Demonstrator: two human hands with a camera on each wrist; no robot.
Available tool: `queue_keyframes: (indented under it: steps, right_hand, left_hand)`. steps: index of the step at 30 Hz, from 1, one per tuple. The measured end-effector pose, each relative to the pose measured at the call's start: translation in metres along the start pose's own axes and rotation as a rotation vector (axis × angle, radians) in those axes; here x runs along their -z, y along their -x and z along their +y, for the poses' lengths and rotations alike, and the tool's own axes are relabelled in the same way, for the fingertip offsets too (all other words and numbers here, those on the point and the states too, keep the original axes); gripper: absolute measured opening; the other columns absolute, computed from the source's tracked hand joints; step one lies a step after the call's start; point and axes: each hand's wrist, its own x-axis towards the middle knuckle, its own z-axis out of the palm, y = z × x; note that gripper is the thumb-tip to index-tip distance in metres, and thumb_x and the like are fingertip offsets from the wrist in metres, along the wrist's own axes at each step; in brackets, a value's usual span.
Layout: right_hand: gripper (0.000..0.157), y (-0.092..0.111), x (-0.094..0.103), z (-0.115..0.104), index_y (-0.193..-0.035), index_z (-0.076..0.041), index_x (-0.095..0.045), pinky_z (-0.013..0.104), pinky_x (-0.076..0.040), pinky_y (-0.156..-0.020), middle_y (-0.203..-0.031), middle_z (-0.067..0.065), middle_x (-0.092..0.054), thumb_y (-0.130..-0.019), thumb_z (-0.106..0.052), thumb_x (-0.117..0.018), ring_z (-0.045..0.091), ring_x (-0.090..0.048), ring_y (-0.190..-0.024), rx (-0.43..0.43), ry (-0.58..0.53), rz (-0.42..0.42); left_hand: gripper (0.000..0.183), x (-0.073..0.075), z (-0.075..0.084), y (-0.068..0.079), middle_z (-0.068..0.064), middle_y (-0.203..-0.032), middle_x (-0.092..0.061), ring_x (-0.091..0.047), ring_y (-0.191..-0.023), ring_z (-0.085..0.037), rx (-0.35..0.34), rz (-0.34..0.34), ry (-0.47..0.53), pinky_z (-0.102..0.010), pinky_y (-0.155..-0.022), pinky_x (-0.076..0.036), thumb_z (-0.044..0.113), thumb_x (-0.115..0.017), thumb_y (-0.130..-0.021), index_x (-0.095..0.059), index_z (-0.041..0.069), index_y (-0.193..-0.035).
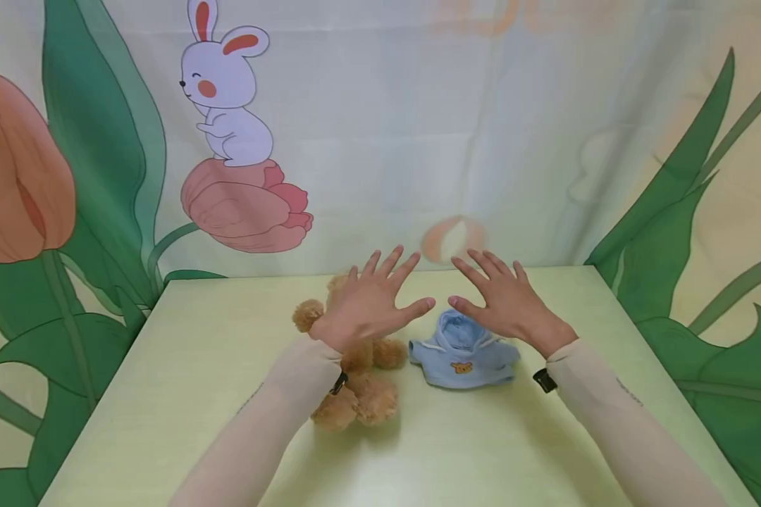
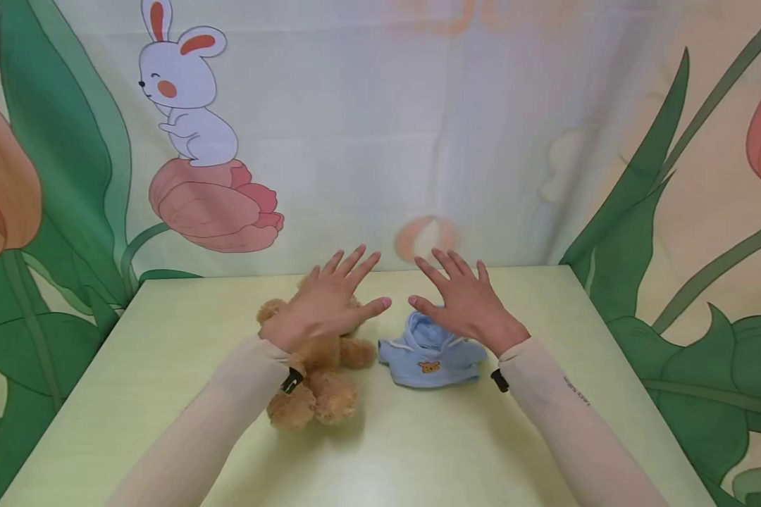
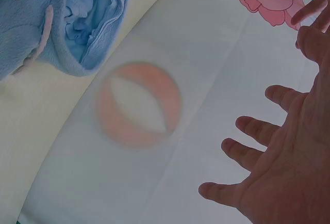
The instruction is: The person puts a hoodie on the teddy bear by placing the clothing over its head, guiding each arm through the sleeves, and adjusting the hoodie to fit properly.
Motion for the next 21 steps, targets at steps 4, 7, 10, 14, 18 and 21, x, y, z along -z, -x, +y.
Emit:
queue_keyframes:
  steps: [4, 7, 10, 14, 18, 21]
  right_hand:
    - [0.076, 0.003, 0.001, 0.006, -0.158, -0.028, -0.021, 0.072, -0.011, -0.113, -0.164, 0.009, -0.019, -0.095, -0.063, -0.045, 0.039, -0.016, -0.151, -0.013, 0.009, 0.001]
    - [0.076, 0.005, 0.0, 0.011, -0.158, -0.027, -0.022, 0.072, -0.012, -0.113, -0.164, 0.01, -0.021, -0.096, -0.062, -0.046, 0.039, -0.018, -0.15, -0.019, 0.007, -0.002]
    - [0.076, 0.008, -0.001, 0.016, -0.157, -0.025, -0.024, 0.071, -0.014, -0.113, -0.162, 0.012, -0.025, -0.095, -0.061, -0.048, 0.039, -0.022, -0.148, -0.025, 0.01, -0.003]
    - [0.076, 0.011, -0.002, 0.025, -0.156, -0.021, -0.027, 0.07, -0.016, -0.113, -0.159, 0.014, -0.03, -0.095, -0.059, -0.051, 0.04, -0.029, -0.145, -0.043, 0.011, -0.008]
    - [0.076, 0.013, -0.004, 0.032, -0.156, -0.018, -0.028, 0.069, -0.019, -0.113, -0.157, 0.015, -0.033, -0.095, -0.057, -0.053, 0.041, -0.032, -0.143, -0.056, 0.003, -0.014]
    - [0.075, 0.015, -0.006, 0.037, -0.156, -0.017, -0.029, 0.068, -0.023, -0.112, -0.156, 0.016, -0.036, -0.096, -0.055, -0.053, 0.041, -0.034, -0.142, -0.065, -0.007, -0.023]
  left_hand:
    - [0.083, -0.003, 0.009, -0.005, 0.002, -0.167, -0.003, -0.009, -0.153, -0.036, 0.003, -0.023, 0.043, -0.063, -0.118, -0.016, 0.077, -0.032, -0.09, -0.008, 0.035, -0.158]
    - [0.083, -0.005, 0.015, -0.009, 0.002, -0.167, -0.005, -0.009, -0.153, -0.035, 0.011, -0.025, 0.072, -0.063, -0.118, -0.017, 0.076, -0.034, -0.091, -0.009, 0.034, -0.158]
    - [0.083, -0.007, 0.021, -0.012, 0.0, -0.167, -0.007, -0.01, -0.153, -0.035, 0.014, -0.032, 0.102, -0.062, -0.118, -0.018, 0.074, -0.037, -0.092, -0.01, 0.032, -0.159]
    - [0.082, -0.014, 0.027, -0.017, -0.003, -0.167, -0.011, -0.013, -0.153, -0.037, 0.009, -0.052, 0.142, -0.061, -0.118, -0.019, 0.07, -0.039, -0.094, -0.01, 0.029, -0.159]
    - [0.081, -0.024, 0.03, -0.023, -0.006, -0.165, -0.02, -0.019, -0.151, -0.035, 0.02, -0.046, 0.195, -0.057, -0.118, -0.024, 0.065, -0.043, -0.095, -0.016, 0.023, -0.159]
    - [0.078, -0.033, 0.032, -0.027, -0.007, -0.162, -0.028, -0.027, -0.149, -0.032, 0.036, -0.037, 0.234, -0.054, -0.116, -0.031, 0.061, -0.046, -0.096, -0.022, 0.019, -0.158]
